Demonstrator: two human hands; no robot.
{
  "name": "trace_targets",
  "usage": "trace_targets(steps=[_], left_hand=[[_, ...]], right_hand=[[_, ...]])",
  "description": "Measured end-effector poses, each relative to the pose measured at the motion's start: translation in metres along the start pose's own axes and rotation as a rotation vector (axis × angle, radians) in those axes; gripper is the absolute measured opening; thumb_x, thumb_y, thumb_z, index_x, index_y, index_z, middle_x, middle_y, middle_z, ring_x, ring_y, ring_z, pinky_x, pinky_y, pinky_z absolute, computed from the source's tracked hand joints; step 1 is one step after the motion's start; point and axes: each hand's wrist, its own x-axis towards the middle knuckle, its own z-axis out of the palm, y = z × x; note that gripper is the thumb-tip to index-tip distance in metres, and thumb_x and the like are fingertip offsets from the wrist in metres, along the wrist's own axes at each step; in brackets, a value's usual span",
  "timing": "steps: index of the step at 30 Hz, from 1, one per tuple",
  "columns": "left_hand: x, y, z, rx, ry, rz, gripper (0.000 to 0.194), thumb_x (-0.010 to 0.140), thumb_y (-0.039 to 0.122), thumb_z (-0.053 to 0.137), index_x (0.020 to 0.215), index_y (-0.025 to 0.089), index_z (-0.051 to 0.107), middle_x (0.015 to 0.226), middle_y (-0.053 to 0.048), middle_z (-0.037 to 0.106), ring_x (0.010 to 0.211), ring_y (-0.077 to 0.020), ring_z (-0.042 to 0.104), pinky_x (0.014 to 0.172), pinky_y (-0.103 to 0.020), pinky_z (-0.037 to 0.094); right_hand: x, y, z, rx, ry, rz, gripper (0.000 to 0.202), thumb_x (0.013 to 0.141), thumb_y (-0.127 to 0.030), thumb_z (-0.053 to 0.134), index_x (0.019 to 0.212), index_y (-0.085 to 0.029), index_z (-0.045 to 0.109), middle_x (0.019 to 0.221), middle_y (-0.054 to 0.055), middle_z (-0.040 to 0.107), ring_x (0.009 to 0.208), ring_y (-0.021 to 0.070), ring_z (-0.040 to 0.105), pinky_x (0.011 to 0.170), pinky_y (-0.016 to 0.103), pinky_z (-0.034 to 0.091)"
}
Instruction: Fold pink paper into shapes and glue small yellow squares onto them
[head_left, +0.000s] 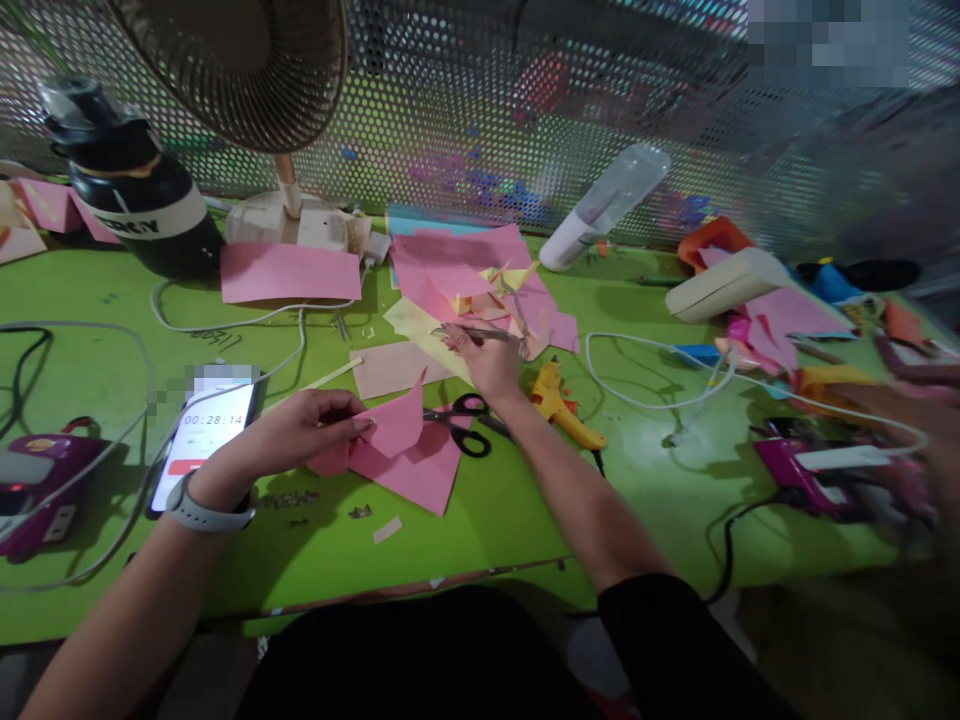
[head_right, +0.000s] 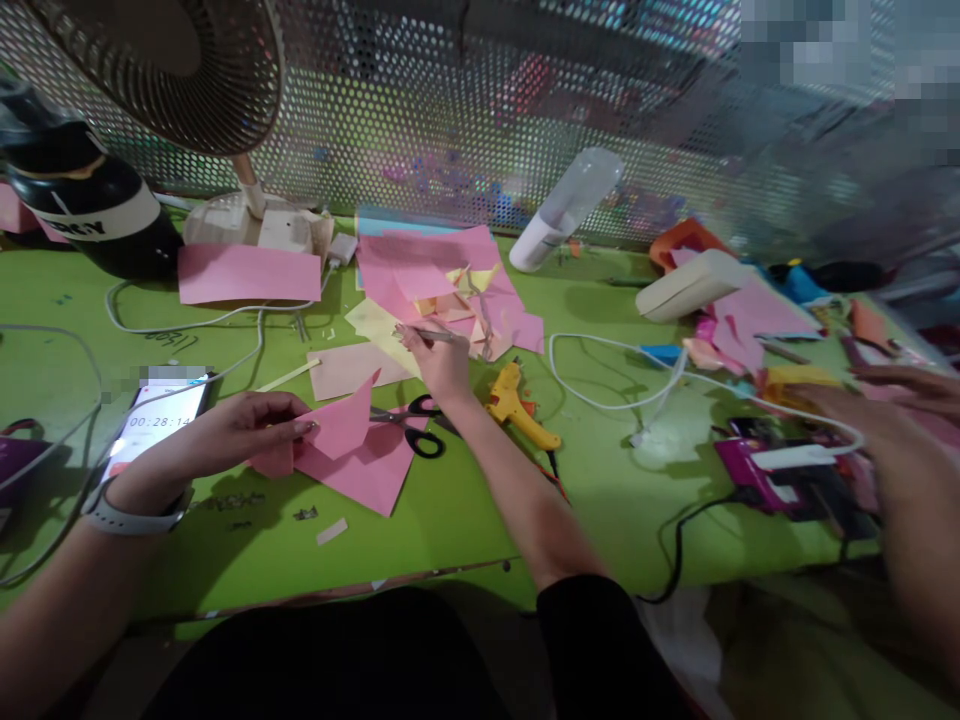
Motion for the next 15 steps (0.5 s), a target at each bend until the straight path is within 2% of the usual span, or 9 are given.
trace_targets(steps=[9,13,15], left_hand=[[0.000,0.000,0.000,-0.038,0.003,-0.018,0.035,0.092,0.050,0.056,0.090,0.016,0.066,0.081,-0.003,0.067,0.072,-0.0147,0.060,0.061,-0.023,0.044],[0.001,-0.002,0.001,-0.129,-0.003,-0.022,0.036,0.091,0.051,0.058,0.089,0.016,0.065,0.081,-0.003,0.065,0.070,-0.0141,0.059,0.060,-0.024,0.045],[0.001,-0.002,0.001,-0.151,0.006,-0.036,0.036,0.091,0.051,0.059,0.088,0.016,0.065,0.080,-0.003,0.065,0.070,-0.0135,0.058,0.060,-0.024,0.045]], right_hand=[[0.003,-0.009,-0.006,0.112,0.038,0.004,0.035,0.082,-0.052,0.069,0.082,-0.017,0.075,0.069,0.004,0.073,0.066,0.0218,0.073,0.066,0.034,0.062],[-0.003,-0.034,-0.022,0.207,0.036,0.005,0.030,0.081,-0.048,0.073,0.082,-0.018,0.075,0.070,0.004,0.073,0.065,0.0205,0.073,0.066,0.035,0.063],[-0.015,-0.053,-0.032,0.268,-0.018,-0.014,0.026,0.083,-0.045,0.073,0.086,-0.020,0.075,0.076,0.003,0.075,0.068,0.0198,0.074,0.068,0.035,0.064]])
